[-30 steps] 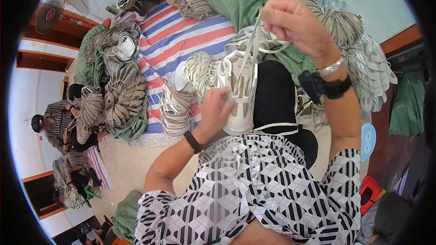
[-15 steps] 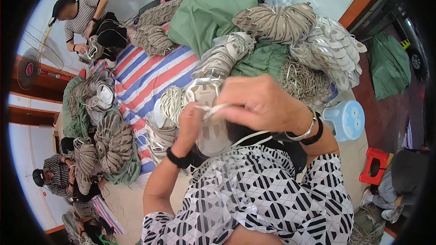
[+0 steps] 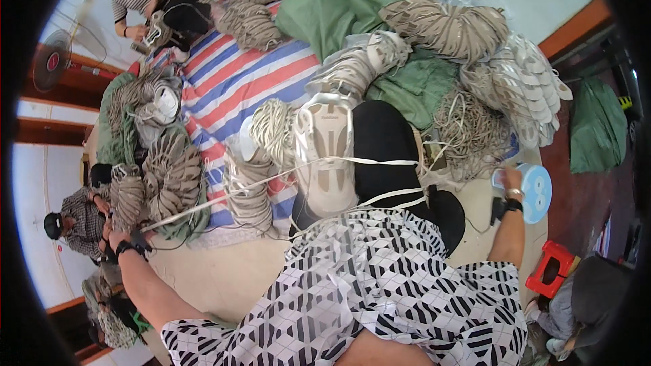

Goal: The person threads white shoelaces through the eyelets of a white sneaker, pulling the laces tight and arranging them. The person works on a single shoe while sitting on the floor among piles of laces and other shoes.

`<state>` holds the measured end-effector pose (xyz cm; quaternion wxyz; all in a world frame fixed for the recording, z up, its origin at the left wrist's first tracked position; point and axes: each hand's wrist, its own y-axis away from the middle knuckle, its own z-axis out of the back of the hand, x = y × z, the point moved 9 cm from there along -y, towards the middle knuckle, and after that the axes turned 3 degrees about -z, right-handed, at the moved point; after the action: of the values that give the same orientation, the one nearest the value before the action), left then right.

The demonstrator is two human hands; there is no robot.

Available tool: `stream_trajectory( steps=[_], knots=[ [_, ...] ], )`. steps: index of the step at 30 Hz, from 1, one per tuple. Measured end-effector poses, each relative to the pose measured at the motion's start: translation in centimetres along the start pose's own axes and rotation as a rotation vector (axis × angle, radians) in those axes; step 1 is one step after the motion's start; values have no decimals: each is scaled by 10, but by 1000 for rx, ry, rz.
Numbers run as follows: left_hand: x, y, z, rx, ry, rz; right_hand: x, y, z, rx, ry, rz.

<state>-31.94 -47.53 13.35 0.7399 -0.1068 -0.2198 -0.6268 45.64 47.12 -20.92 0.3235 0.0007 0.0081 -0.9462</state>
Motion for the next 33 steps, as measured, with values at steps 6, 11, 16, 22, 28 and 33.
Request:
stream_trajectory(
  steps=[6,11,16,22,28,33],
  knots=[
    [32,17,-52,-163,681,154,-106,33,-96,414,-820,-907],
    [-279,82,-59,160,1392,-313,258,-119,50,636,-1865,-100],
    [-485,304,54,-299,1224,-1134,475,-76,239,-85,-716,536],
    [-488,372,30,-60,1279,-1315,484,-47,169,679,-1392,203],
    [-497,355,1,461,1389,-1127,459,-53,204,249,-973,348],
    [-498,352,-3,632,1480,-993,452,-55,215,82,-774,412]
  ],
)
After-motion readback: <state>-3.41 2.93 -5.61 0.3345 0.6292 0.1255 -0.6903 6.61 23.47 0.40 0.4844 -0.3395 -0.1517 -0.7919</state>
